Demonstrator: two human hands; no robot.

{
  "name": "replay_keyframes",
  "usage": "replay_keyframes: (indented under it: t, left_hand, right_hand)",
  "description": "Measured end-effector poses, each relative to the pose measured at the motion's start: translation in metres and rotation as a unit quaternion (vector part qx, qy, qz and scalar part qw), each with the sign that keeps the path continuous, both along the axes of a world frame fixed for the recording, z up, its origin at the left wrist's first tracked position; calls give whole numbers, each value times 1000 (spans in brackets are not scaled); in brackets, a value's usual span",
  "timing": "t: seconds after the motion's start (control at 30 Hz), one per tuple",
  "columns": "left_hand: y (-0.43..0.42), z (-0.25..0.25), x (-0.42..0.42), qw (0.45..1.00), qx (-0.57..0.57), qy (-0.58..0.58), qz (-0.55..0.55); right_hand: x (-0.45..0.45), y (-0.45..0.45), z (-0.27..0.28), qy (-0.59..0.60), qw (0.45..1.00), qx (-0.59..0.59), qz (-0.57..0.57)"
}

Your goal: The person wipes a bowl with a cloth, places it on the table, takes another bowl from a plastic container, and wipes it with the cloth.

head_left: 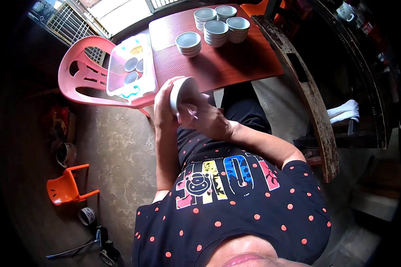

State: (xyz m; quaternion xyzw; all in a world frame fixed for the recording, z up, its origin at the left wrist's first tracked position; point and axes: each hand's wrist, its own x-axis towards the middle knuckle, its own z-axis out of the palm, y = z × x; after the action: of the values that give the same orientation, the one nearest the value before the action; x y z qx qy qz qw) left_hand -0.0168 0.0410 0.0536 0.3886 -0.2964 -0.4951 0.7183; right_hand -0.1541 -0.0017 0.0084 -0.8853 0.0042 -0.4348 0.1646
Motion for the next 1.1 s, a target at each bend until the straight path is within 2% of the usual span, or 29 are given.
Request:
replay_keyframes:
  t: [0.07,0.13,0.17,0.2,0.23,0.3,0.33,0.37,0.4,0.43,0.47,0.53,0.57,0.6,0.63,0.67,0.7,0.73,0.77,0.8,0.83,0.87,0.9,0.93,0.97,1.0,1.03,1.07,1.1]
  left_hand:
    - [0,0,-6,1000,22,18,6]
    - [-3,0,-19,999,-17,-11,45]
    - [-4,0,-27,996,-23,-44,79]
    - [-8,-17,-24,984,-69,-115,116]
    - [-7,-9,-30,928,-98,-303,193]
    - [-11,-17,-25,888,-130,-378,227]
    - [-7,-18,-24,913,-133,-327,207]
    - [-8,-15,-28,962,-157,-164,155]
    - [-3,-4,-27,971,-147,-151,116]
    - [-1,-3,-23,986,-87,-110,88]
    - [0,-1,-19,996,-26,-66,62]
    - [-4,-13,-15,997,-21,-69,29]
    - [-6,-12,-20,1000,-14,-19,19]
    - [-7,-10,-26,999,-8,32,11]
    - [-19,-37,-23,997,-65,-15,41]
    - [-20,-36,-26,971,-103,-181,116]
    - [-20,-35,-27,911,-137,-341,187]
    - [-17,-32,-24,912,-168,-341,153]
    - [-15,-28,-19,897,-153,-392,135]
    - [-16,-24,-22,934,-165,-298,107]
    - [-16,-22,-24,961,-174,-200,79]
    - [-14,-23,-23,987,-146,50,-43]
    - [-13,-15,-23,988,-57,136,-35]
    - [-13,-24,-10,982,28,173,-75]
    - [-10,-19,-3,965,112,208,-116]
    - [-7,-13,-6,958,90,232,-141]
    - [-7,-8,-12,969,94,215,-80]
    - [-13,-28,-13,987,72,142,-25]
    - [-17,-28,-18,996,48,67,32]
  right_hand:
    - [-6,-6,2,-11,1000,-23,0]
    - [-7,9,4,18,975,222,-21]
    - [-6,11,13,10,914,406,12]
    - [-4,13,22,-35,816,576,28]
    - [4,14,55,-159,661,723,122]
    - [2,-1,53,-121,681,707,145]
    - [-1,6,54,-88,777,619,80]
    - [-7,9,51,-15,853,521,5]
    - [-11,8,35,-12,942,335,-1]
    - [-12,5,16,-10,991,136,-6]
    - [-13,4,9,-46,998,49,-9]
    - [-14,-4,-4,-26,999,26,2]
    - [-17,-3,-7,3,999,37,-13]
    - [-18,0,-5,37,982,183,-29]
    - [-19,2,-2,69,942,326,-46]
    - [-8,7,24,-76,826,558,-30]
    - [3,-1,45,-197,650,727,101]
    - [-2,-17,41,-178,623,741,175]
    - [-7,-27,43,-159,594,749,248]
    - [-3,-26,44,-148,647,727,177]
    - [-10,-20,47,-99,733,669,76]
    - [-18,-11,50,-32,809,586,43]
    - [-21,-14,35,19,902,430,42]
    - [-24,-16,20,36,964,262,30]
    - [-23,-16,33,10,999,28,26]
    - [-19,-14,30,7,999,-16,31]
    - [-16,-11,25,3,998,-60,33]
    - [-17,-8,10,1,1000,-3,5]
    - [-19,-4,0,26,997,74,-10]
